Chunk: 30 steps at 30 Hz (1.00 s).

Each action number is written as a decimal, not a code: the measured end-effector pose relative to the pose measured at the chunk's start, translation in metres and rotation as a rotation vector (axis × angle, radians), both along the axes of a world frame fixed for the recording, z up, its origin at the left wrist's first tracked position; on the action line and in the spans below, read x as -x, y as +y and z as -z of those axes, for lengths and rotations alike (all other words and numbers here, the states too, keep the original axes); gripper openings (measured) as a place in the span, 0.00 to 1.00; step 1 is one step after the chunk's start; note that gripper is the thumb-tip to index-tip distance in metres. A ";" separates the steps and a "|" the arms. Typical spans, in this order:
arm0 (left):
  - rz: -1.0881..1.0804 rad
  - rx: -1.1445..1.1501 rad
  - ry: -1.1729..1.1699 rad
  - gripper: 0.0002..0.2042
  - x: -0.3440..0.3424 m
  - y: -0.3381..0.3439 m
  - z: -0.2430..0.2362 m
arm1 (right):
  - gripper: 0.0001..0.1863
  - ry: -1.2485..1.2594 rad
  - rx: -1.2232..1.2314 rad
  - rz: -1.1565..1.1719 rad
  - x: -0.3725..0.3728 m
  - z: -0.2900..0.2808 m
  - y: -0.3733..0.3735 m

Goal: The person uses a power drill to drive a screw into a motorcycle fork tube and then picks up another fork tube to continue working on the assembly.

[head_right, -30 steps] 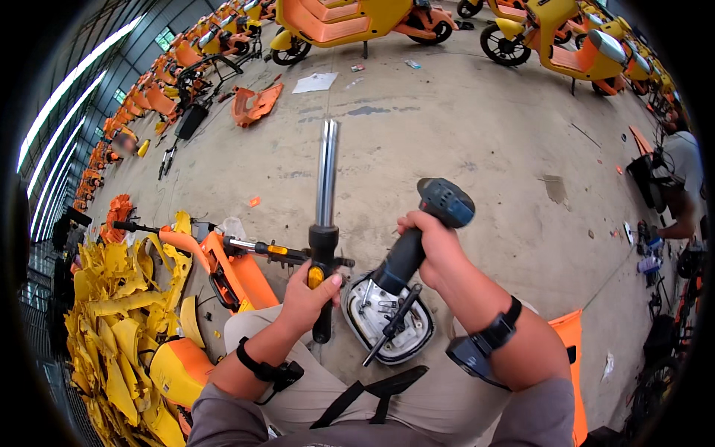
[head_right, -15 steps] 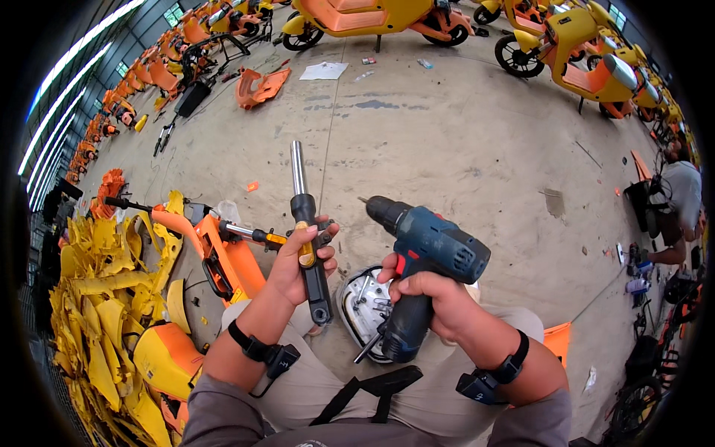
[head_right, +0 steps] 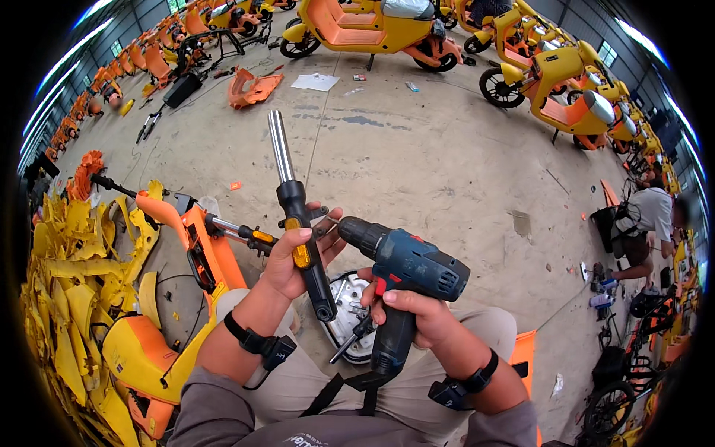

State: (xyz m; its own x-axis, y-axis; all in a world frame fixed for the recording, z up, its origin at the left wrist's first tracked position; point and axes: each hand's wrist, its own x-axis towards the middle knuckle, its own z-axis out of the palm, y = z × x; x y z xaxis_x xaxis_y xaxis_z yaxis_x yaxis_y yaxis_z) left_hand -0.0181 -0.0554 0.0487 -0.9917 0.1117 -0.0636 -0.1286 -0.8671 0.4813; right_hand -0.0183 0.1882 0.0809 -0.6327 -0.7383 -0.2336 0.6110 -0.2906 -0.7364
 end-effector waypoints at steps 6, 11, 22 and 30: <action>0.018 0.047 0.127 0.28 -0.004 -0.002 -0.002 | 0.25 0.190 0.022 0.215 -0.019 0.009 -0.007; -0.047 0.231 0.121 0.29 -0.016 0.002 -0.005 | 0.26 0.063 -0.033 0.265 -0.018 0.023 0.000; -0.155 0.560 0.162 0.33 -0.026 0.004 -0.020 | 0.37 0.219 -0.104 0.221 -0.017 0.026 -0.002; -0.153 0.608 0.169 0.35 -0.032 -0.001 -0.021 | 0.37 0.154 -0.112 0.217 -0.020 0.023 -0.004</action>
State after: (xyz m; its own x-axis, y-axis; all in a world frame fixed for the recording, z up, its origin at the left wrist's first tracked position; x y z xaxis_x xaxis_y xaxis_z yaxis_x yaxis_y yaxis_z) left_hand 0.0138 -0.0563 0.0694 -0.9954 -0.0386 0.0876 0.0957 -0.4356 0.8950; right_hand 0.0016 0.1838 0.0577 -0.8074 -0.5568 -0.1951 0.4222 -0.3143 -0.8503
